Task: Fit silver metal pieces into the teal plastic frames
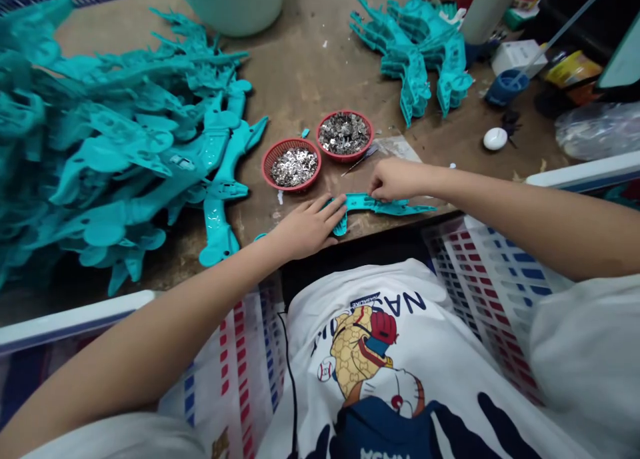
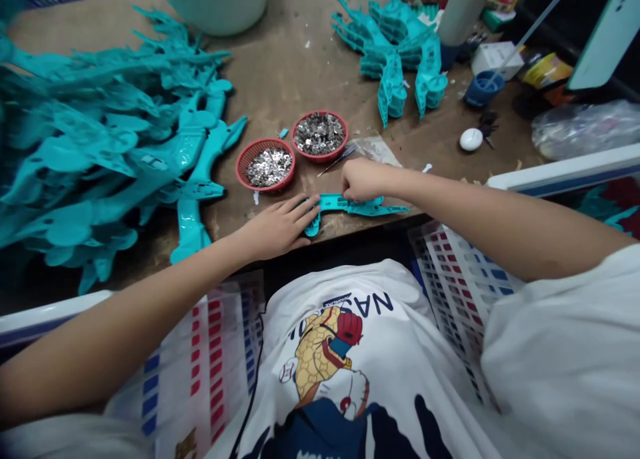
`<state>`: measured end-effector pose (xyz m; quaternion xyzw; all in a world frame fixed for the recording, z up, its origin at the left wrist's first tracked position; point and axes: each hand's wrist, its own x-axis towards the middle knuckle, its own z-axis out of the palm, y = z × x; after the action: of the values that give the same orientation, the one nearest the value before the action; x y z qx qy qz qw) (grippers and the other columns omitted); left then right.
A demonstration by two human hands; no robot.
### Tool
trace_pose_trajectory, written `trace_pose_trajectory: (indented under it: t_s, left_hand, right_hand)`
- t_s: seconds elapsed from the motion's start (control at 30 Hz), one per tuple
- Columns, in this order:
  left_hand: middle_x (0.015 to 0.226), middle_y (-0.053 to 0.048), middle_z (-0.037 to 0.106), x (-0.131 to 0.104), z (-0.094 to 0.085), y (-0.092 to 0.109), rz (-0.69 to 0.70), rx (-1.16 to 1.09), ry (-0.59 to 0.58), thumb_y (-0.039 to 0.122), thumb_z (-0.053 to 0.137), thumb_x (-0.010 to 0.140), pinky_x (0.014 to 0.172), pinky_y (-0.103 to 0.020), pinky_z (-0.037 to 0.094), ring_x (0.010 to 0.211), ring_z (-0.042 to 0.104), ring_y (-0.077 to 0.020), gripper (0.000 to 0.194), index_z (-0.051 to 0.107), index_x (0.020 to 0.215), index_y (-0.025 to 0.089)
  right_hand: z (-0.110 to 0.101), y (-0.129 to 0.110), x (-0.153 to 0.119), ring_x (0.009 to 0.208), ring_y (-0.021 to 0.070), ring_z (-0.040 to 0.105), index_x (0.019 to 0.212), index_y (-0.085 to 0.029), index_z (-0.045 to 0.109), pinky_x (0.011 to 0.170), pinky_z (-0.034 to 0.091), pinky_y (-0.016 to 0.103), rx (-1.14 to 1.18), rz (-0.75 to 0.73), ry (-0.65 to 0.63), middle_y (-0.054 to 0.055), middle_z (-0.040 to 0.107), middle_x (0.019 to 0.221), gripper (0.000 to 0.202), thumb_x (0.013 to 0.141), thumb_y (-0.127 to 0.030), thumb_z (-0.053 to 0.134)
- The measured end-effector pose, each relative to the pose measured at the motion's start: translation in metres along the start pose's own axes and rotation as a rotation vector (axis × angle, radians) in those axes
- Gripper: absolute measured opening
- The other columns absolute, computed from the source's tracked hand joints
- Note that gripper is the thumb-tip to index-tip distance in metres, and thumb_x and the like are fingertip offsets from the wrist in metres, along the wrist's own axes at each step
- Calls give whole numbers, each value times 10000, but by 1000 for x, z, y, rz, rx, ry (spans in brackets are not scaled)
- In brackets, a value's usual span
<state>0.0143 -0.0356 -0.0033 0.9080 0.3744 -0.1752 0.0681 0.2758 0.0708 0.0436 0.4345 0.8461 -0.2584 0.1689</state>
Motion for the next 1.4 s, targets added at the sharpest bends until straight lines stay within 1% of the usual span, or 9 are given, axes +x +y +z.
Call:
trace_pose_trajectory:
  t_s: [0.17,0.53,0.7,0.77,0.87,0.93,1.03,1.23,1.4]
  left_hand:
    - [1983,-200,246,1,3,-1,8,-25,23,475,614,1173,1462,-598,405,1833,313,-462,830,394,1877,94]
    - [1983,-195,266,0,5,-1,8,-17,37,480,631,1160,1464,-560,393,1826,331,-445,842,394,1875,103]
    - [1933,-184,411,0,-12,-12,59,-56,73,508,546,1181,1438,-551,406,1772,431,-409,745,514,1814,117]
    - [1857,-161,545,-2,-22,-28,-19,-78,188,470,426,1208,1388,-572,435,1702,519,-381,658,590,1765,161]
    - [1723,-175,676,-4,-28,-58,-324,-80,371,411,351,1203,1309,-646,448,1627,571,-410,617,687,1668,185]
    - [1669,-196,710,-5,-25,-77,-454,-107,345,430,361,1193,1282,-685,447,1599,583,-443,606,762,1562,166]
    - [1615,-197,745,-3,-18,-94,-477,-148,221,443,350,1185,1262,-674,469,1518,650,-428,612,835,1413,148]
    - [1457,-143,843,2,-23,-102,-461,-266,120,265,491,1069,1188,-426,557,1348,756,-308,492,874,1357,154]
    - [1243,-85,911,-4,-28,-107,-454,-319,94,279,655,988,1026,-334,601,1124,820,-274,360,930,1203,196]
  right_hand:
    - [2,-6,-5,961,275,826,1274,-137,956,860,580,323,-125,-14,70,129,901,1109,353,1041,-76,698]
    - [6,-9,-7,1012,306,816,1277,-101,947,881,552,339,-145,3,94,173,890,1141,324,1069,-102,699]
    - [10,-9,-9,1051,317,809,1256,-136,939,895,570,342,-147,-3,137,150,885,1122,260,1056,-152,774]
    - [9,-10,-11,1042,321,802,1203,-124,931,844,549,349,-177,7,146,154,879,1089,194,1059,-175,812]
    - [9,-14,-14,1042,325,802,1158,-131,922,762,493,348,-193,15,116,151,875,1084,139,1075,-211,846]
    - [12,-17,-15,1040,316,806,1151,-142,916,752,473,343,-183,-17,96,138,877,1086,118,1079,-205,847]
    - [18,-21,-14,1041,305,806,1128,-132,904,782,467,347,-185,-115,92,133,878,1084,98,1073,-176,835]
    - [20,-21,-14,974,294,794,1175,-148,916,743,417,364,-168,-206,89,138,881,1100,179,1126,-279,806]
    - [10,-23,-19,1052,296,798,1301,-171,899,748,410,363,-192,-187,101,118,883,1220,232,1168,-308,767]
